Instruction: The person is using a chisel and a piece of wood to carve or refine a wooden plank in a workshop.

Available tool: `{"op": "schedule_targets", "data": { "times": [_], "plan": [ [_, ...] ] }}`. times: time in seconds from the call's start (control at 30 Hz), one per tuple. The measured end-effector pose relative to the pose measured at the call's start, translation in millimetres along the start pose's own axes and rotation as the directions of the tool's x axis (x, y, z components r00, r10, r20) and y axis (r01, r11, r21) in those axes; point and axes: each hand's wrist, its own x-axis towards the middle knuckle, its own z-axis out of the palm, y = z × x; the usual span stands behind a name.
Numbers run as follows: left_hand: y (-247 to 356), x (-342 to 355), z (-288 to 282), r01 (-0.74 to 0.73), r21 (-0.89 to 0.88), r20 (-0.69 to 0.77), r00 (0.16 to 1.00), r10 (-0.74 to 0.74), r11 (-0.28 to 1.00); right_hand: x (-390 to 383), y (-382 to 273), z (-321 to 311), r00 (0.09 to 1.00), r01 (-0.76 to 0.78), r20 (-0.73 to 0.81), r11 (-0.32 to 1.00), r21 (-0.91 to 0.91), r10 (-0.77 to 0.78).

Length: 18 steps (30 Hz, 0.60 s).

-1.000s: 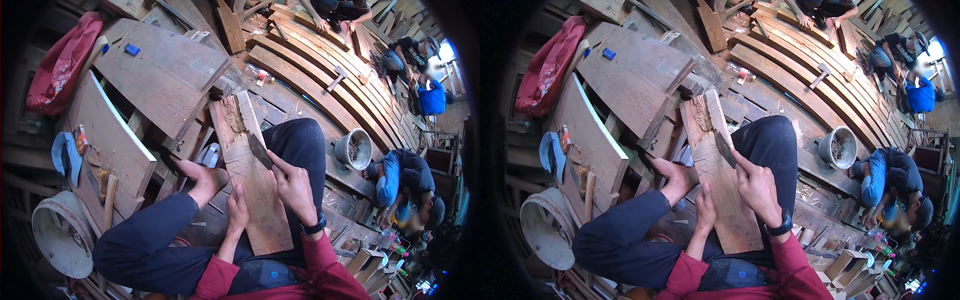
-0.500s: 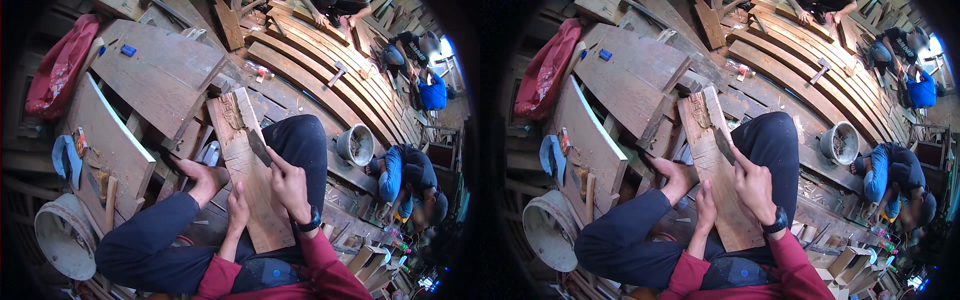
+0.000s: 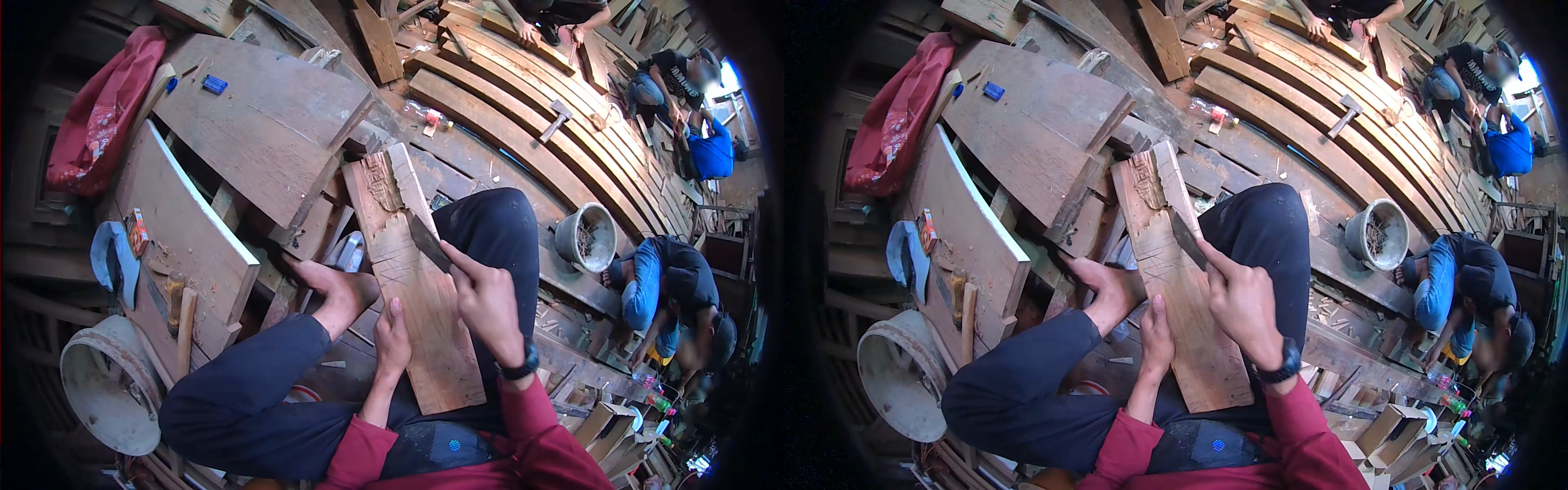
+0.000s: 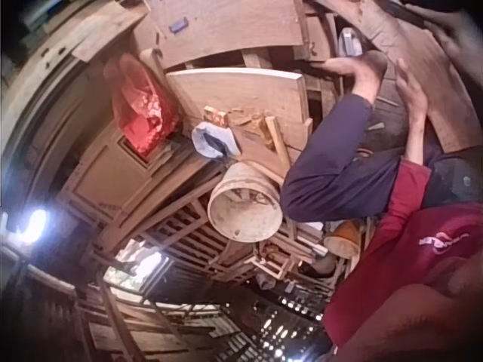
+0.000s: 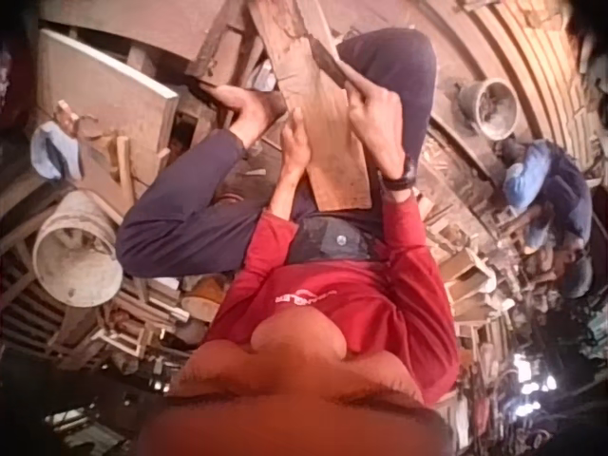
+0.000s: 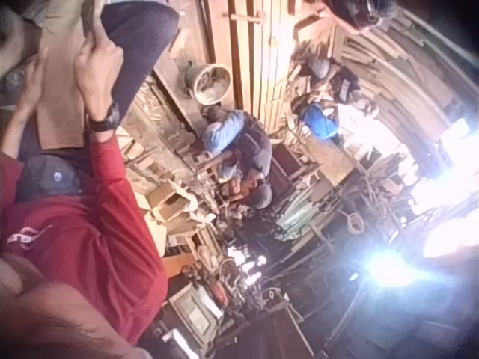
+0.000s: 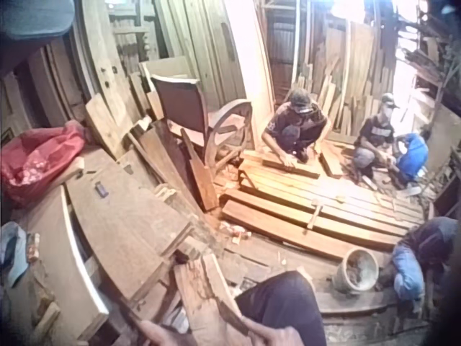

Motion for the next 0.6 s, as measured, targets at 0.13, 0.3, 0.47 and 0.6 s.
{"op": "schedule_targets", "data": {
  "times": [0.13, 0.3, 0.47, 0.6],
  "plan": [
    [-2, 1, -1, -0.014, 0.006, -0.027, 1.000, 0.014, 1.000, 5, -2, -5, 1.000, 0.024, 0.013, 1.000, 0.010, -0.024],
    [-3, 1, -3, -0.006, 0.018, -0.016, 1.000, 0.006, 1.000, 0, -5, -14, 1.000, 0.006, 0.014, 0.999, 0.032, -0.007],
    [-6, 1, -5, 0.012, -0.004, 0.008, 1.000, -0.012, 1.000, 1, -9, -10, 0.998, -0.017, 0.065, 0.999, 0.028, 0.015],
    [-7, 0, -4, 0.005, 0.004, -0.013, 1.000, -0.005, 1.000, -1, 1, -3, 0.999, 0.041, -0.023, 0.996, 0.076, -0.039]
  ]
}}
